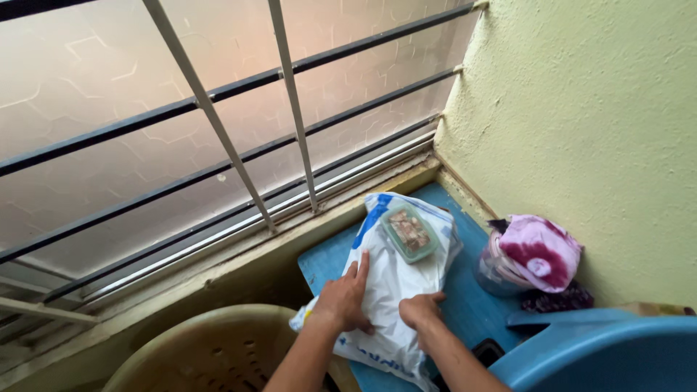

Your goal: The person organizes items on a balcony by moving a plastic bag and a container of food onto a blue table. They then pick up a white cloth from a beige chair, move a red stool, and place the cloth on the table.

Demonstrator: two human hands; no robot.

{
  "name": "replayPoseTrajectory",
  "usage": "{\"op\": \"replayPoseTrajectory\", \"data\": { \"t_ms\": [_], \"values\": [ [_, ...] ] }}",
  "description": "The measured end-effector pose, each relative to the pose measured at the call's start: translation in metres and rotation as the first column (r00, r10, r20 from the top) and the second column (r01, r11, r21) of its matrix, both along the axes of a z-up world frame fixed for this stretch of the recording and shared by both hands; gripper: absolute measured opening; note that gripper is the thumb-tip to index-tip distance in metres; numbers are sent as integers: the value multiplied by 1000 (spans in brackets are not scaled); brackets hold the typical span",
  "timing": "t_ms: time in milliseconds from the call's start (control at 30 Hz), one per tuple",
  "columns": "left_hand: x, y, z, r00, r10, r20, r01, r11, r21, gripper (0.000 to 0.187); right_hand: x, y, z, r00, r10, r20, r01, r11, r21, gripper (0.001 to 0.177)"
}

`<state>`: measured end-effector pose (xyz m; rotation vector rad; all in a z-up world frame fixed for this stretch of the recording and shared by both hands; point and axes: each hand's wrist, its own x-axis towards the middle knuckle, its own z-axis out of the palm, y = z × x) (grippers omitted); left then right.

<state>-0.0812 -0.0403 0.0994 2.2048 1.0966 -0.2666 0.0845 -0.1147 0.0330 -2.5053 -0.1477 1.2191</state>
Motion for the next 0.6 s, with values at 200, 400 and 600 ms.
{"op": "replayPoseTrajectory", "data": {
  "t_ms": [200,400,600],
  "values": [
    [16,44,15,988,-61,-141,101,949,299,140,5,25,-6,985,-129,-115,144,981,132,90],
    [11,52,-10,931,356,87,-364,873,324,92,15,71,-17,986,-77,-148,114,959,261,109],
    [38,49,-33,891,427,155,-451,788,419,73,71,86,-49,932,-91,-352,160,972,170,87]
  ]
}}
